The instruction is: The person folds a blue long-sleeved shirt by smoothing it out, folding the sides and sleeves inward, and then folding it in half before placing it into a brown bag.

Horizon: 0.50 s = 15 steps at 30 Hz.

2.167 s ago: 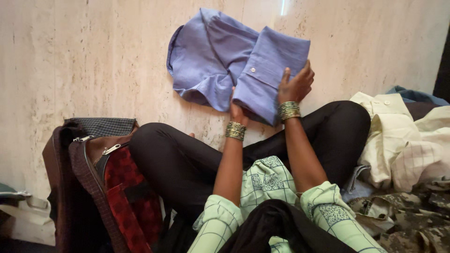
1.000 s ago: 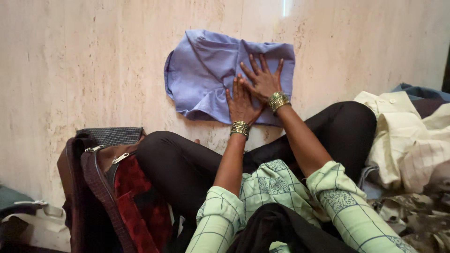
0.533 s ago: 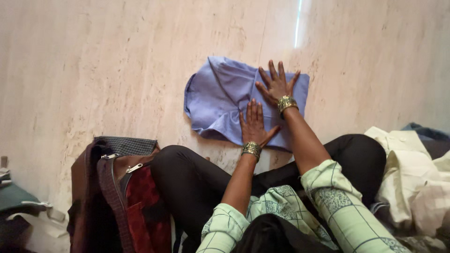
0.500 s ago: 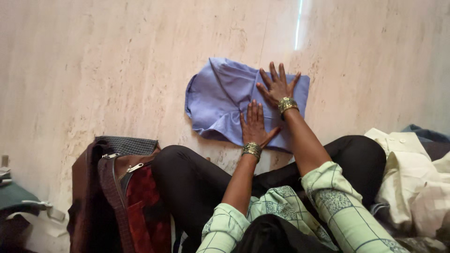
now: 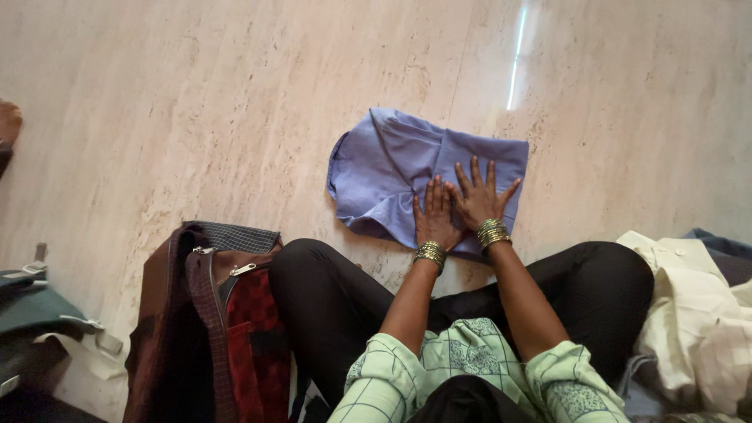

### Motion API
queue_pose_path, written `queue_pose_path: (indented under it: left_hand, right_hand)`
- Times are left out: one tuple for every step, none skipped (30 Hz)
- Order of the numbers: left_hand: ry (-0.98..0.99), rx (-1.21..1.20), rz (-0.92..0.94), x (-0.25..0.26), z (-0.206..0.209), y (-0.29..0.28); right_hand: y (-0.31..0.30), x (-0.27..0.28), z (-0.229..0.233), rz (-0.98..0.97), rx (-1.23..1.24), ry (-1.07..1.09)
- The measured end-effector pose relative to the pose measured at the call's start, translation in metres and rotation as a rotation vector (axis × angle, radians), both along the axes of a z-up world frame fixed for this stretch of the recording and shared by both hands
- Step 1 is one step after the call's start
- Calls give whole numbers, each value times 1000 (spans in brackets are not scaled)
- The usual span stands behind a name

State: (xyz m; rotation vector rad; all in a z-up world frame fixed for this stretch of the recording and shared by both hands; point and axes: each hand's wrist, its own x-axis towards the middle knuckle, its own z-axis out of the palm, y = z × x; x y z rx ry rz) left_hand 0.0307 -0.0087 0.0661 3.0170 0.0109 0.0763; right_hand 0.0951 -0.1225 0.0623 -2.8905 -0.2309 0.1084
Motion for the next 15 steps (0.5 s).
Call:
queue_pose_path:
  left_hand:
    - [-3,3,2,1,4,2]
    - [92,-112,3,0,9,3]
    - [189,-230,2,0,13,3]
    - [188,-230,3,0,16,3]
    - [154,-210,-7,0,18,3]
    - [121,-189,-16,0,18,3]
    - [116,-189,-18,1,18,2]
    - [121,-143,-21,2,17,2]
    - [128,-95,-22,0,15,3]
    - [126,-93,-21,-1,13,3]
    - [81,-88,-22,-1,12,2]
    - [35,-84,-22,-1,10,2]
    - [32,-84,-29,-1,9,1]
    - [38,-100,-21,-2,8,0]
    - [42,-114,-12,-1,7,1]
  right_hand:
    - [-1,8,0,2,3,-3]
    - [-3,16,0,4,8,31]
    - [-5,23,0,5,9,67]
    - [-6,31,0,5,10,66]
    - [-8,39,0,-2,8,106]
    - [-10,45,1,-10,7,145]
    - [-12,52,1,-12,7,140]
    - [-13,59,2,-27,10,128]
    - [-12,63,1,-40,16,118]
    - [-12,67,0,-39,18,116]
    - [-13,73,0,-60,0,116]
    - [-14,78,-1,-80,-19,117]
    - [-17,82,-2,-87,-18,114]
    - [-19,87,-3,-108,-6,110]
    - [-20,92,-5,-127,9,105]
